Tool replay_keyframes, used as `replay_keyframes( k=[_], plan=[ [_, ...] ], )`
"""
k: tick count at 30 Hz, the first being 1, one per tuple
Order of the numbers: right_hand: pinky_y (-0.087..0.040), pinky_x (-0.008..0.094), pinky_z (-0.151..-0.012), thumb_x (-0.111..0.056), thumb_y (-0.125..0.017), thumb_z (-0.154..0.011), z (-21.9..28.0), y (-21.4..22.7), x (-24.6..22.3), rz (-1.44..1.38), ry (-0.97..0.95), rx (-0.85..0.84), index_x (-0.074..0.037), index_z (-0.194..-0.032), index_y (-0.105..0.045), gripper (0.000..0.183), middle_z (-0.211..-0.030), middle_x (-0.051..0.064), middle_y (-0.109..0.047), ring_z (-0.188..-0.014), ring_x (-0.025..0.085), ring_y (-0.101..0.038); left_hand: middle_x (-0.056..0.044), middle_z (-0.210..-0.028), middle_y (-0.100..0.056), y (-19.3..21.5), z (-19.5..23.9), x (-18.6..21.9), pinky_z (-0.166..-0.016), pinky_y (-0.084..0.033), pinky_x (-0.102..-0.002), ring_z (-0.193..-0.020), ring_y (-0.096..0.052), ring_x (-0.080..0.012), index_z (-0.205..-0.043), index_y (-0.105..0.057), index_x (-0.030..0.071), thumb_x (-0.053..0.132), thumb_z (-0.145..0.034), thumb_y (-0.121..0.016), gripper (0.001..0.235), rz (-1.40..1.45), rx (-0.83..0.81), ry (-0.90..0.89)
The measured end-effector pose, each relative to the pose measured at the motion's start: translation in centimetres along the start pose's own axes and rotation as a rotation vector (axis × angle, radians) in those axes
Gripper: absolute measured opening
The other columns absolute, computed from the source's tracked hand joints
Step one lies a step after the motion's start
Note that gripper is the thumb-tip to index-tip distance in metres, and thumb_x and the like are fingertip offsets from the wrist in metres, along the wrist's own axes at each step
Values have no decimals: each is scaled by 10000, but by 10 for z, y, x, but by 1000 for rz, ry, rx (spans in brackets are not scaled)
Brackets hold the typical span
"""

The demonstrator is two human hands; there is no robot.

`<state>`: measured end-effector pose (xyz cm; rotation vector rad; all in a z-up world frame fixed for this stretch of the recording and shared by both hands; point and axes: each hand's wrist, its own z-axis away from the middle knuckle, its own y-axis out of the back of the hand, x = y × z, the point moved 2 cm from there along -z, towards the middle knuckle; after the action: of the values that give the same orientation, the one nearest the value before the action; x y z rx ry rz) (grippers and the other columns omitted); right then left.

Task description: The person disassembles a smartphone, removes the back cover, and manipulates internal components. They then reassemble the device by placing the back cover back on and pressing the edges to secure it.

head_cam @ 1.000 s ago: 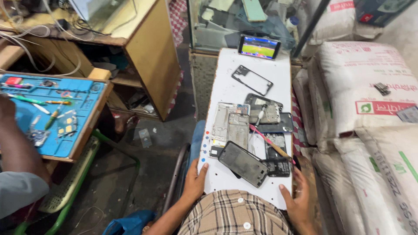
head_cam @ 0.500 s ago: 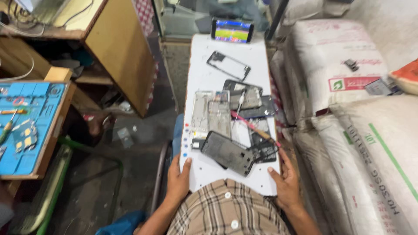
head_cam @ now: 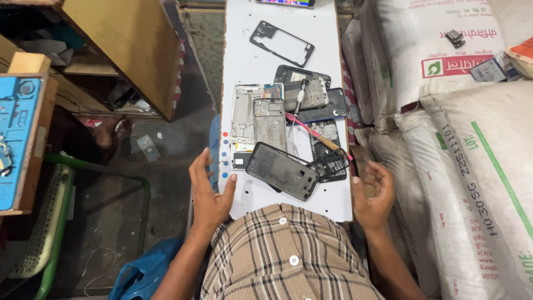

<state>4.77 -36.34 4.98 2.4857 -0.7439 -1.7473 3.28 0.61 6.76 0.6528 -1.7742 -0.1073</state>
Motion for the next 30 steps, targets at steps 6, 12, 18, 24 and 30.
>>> replay_keyframes(
  k=[6, 12, 18, 24, 30],
  plan=[
    [-444, 457, -1085, -247, -847, -771, -5, -38, -70, 455, 437, -265, -97, -1213, -667, 500, -1287, 101, -628, -1241, 317, -591, -262, -1498, -381, -31, -10, 38, -1148, -389, -530, -1395, -416, -438, -1471, -476, 86, 272, -837, -816, 743, -146, -158, -240],
    [-263, 523, -1157, -545, -847, -689, -14, -67, -89, 537, 554, -478, -120, -1261, -667, 735, -1352, 102, -600, -1334, 306, -503, -294, -1536, -313, -37, -13, 46, -1172, -310, -573, -1447, -315, -492, -1452, -487, 113, 364, -778, -843, 803, -172, -321, -334],
    [-268, 511, -1191, -600, -823, -734, -14, -70, -78, 489, 579, -524, -97, -1286, -659, 764, -1334, 72, -639, -1339, 275, -530, -284, -1538, -309, -38, -16, 50, -1176, -298, -570, -1455, -299, -486, -1428, -516, 106, 366, -759, -851, 793, -209, -356, -283],
    [-282, 499, -1179, -565, -794, -785, -15, -66, -73, 449, 586, -560, -95, -1225, -677, 655, -1226, 64, -700, -1288, 264, -582, -288, -1541, -327, -36, -16, 56, -1180, -302, -566, -1450, -322, -479, -1420, -523, 99, 354, -765, -846, 773, -206, -330, -311],
    [-362, 476, -1154, -315, -709, -941, -18, -60, -75, 364, 518, -493, -98, -1190, -697, 331, -1180, 44, -719, -1247, 244, -630, -258, -1518, -390, -33, -10, 57, -1163, -331, -563, -1408, -387, -462, -1394, -549, 105, 315, -796, -826, 692, -215, -288, -320]
  ],
)
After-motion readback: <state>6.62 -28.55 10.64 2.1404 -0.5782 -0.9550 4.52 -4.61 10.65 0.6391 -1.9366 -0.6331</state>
